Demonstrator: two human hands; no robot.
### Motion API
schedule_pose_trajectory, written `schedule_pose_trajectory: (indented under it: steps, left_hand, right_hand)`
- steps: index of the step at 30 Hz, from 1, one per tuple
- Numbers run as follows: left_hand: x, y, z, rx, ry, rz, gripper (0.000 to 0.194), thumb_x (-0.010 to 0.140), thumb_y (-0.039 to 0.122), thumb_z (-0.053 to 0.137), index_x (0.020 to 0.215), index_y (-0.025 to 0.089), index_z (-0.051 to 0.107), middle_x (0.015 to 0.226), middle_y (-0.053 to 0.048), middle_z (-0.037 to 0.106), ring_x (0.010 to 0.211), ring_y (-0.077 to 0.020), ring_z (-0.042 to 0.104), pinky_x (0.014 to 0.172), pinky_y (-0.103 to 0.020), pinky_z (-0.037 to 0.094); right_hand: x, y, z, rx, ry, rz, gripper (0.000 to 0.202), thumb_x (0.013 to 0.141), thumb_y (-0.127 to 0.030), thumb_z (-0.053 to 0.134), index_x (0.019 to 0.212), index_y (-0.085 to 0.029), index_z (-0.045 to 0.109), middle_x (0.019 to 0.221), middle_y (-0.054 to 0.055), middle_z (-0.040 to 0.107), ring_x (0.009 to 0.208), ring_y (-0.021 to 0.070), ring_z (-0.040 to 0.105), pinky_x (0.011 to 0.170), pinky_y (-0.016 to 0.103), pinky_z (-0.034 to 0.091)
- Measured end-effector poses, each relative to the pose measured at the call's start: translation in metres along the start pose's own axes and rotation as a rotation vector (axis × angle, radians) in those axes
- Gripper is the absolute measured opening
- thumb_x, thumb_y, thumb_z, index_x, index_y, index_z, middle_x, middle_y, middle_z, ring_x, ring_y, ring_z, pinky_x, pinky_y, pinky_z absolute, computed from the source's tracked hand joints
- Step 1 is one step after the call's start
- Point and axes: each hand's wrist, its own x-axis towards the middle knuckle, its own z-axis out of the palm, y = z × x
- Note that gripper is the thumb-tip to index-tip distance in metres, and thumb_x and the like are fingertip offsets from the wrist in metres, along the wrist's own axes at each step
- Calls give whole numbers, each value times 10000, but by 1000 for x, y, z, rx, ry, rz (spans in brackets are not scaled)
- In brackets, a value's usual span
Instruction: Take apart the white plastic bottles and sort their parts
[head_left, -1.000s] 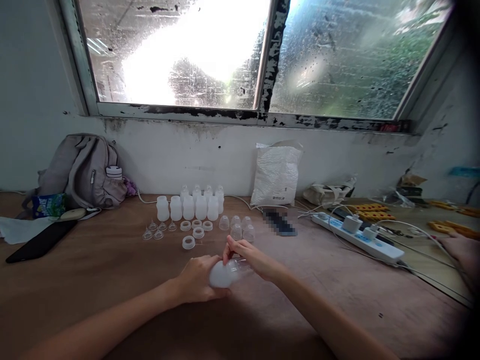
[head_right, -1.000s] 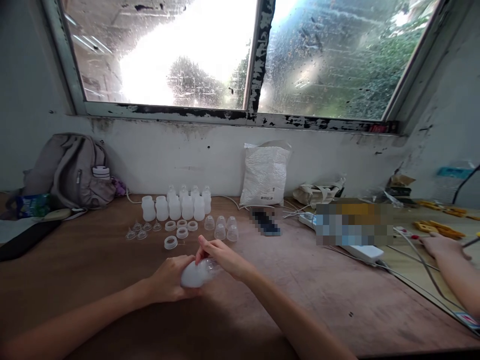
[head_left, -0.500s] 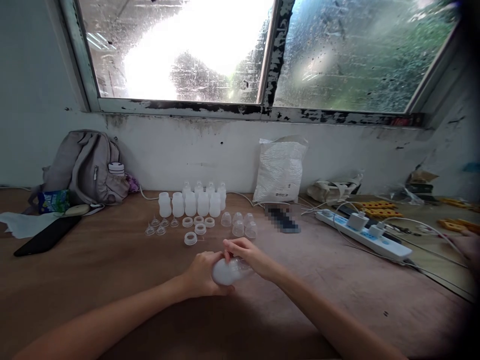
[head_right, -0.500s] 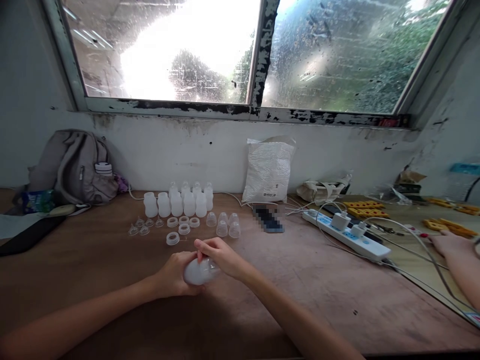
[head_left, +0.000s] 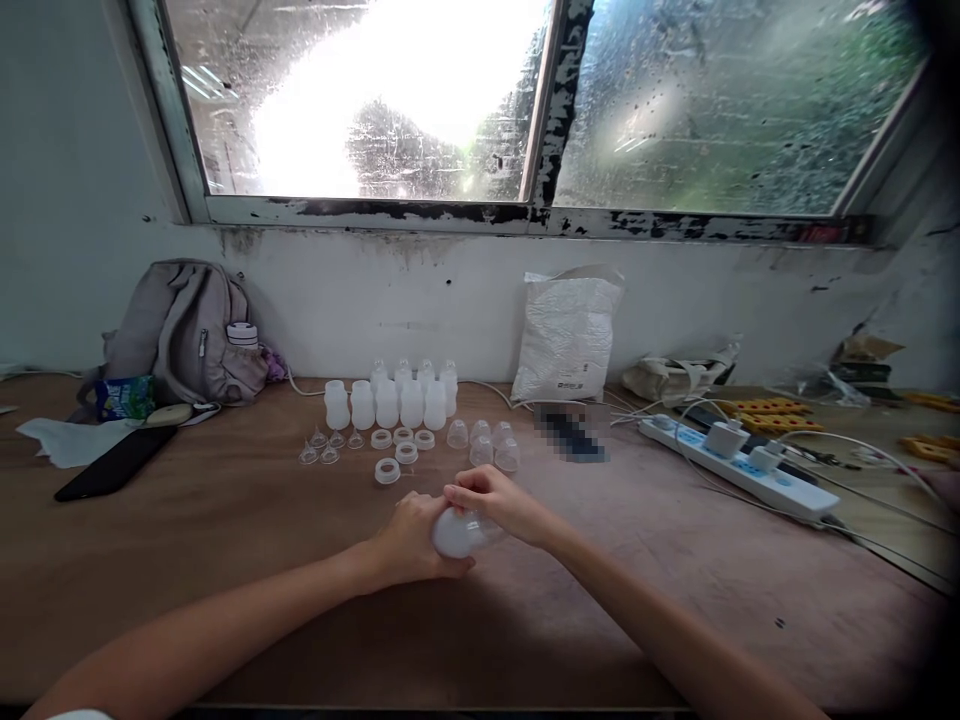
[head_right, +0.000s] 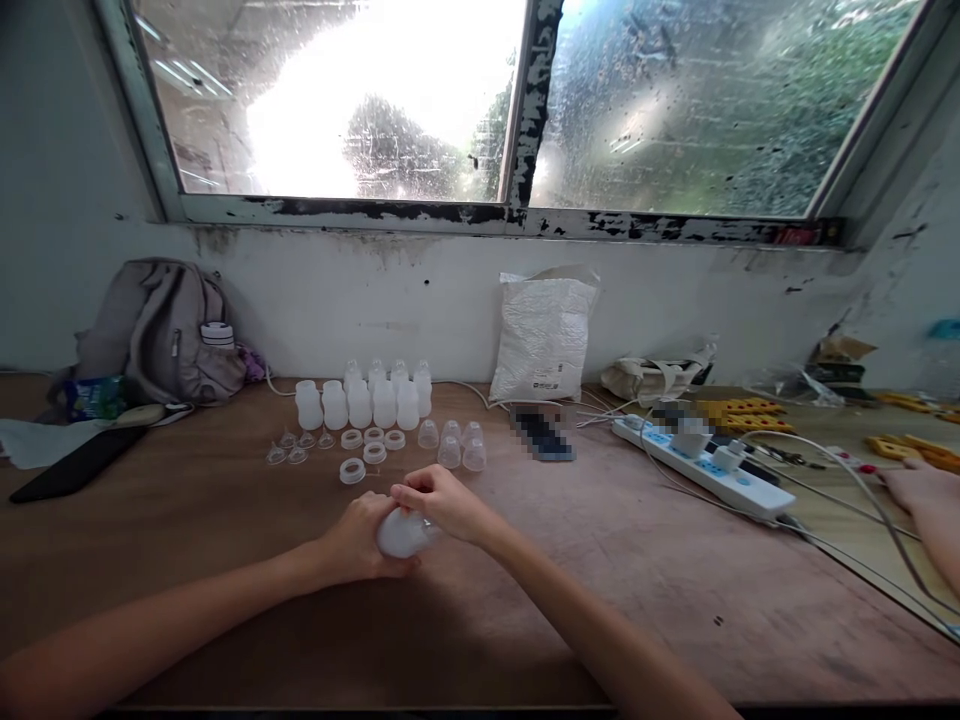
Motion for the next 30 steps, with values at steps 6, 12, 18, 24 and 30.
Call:
schedule_pose_trajectory:
  steps: [6,12,18,24,30]
  left_hand:
    - [-2,-3,3,11,52,14,418,541,387,665,888,183,552,835,-26,635,720,-200,583,649,-289,437]
    - [-4,-3,4,22,70,6,451,542,408,663,903,165,544,842,-46,630,737,-210,575,649,-298,446]
    - [-4,-1,2,18,59,19,443,564,433,659,903,176,536,816,-33,623,718,-201,570,625,-283,435]
    - [0,-6,0,-88,63,23,572,536,531,672,973,189,531,863,-36,610,768,-200,558,679,-291,426]
    - [-3,-8,1,-323,53,66,460,789,411,471,1163,184,327,1091,-77,493,973,-182,482,846,-311,394]
  right_hand:
    - [1,-1,0,22,-44,-23,338,751,-403,498,542,-139,465,506,-40,369,485,69,304,454,219,209]
    - [3,-4,1,70,-58,-20,319,745,-387,511,550,-136,490,512,-37,393,495,73,320,469,223,220]
    - [1,0,1,217,-8,-37,325,738,-376,524,524,-131,510,507,-27,426,495,76,343,488,223,238]
    - [6,12,3,492,331,-84,407,776,-456,447,551,-134,551,568,16,513,547,110,450,535,234,323]
    - [8,20,-2,752,468,-154,409,775,-518,422,684,-148,568,689,40,557,628,133,507,566,243,404]
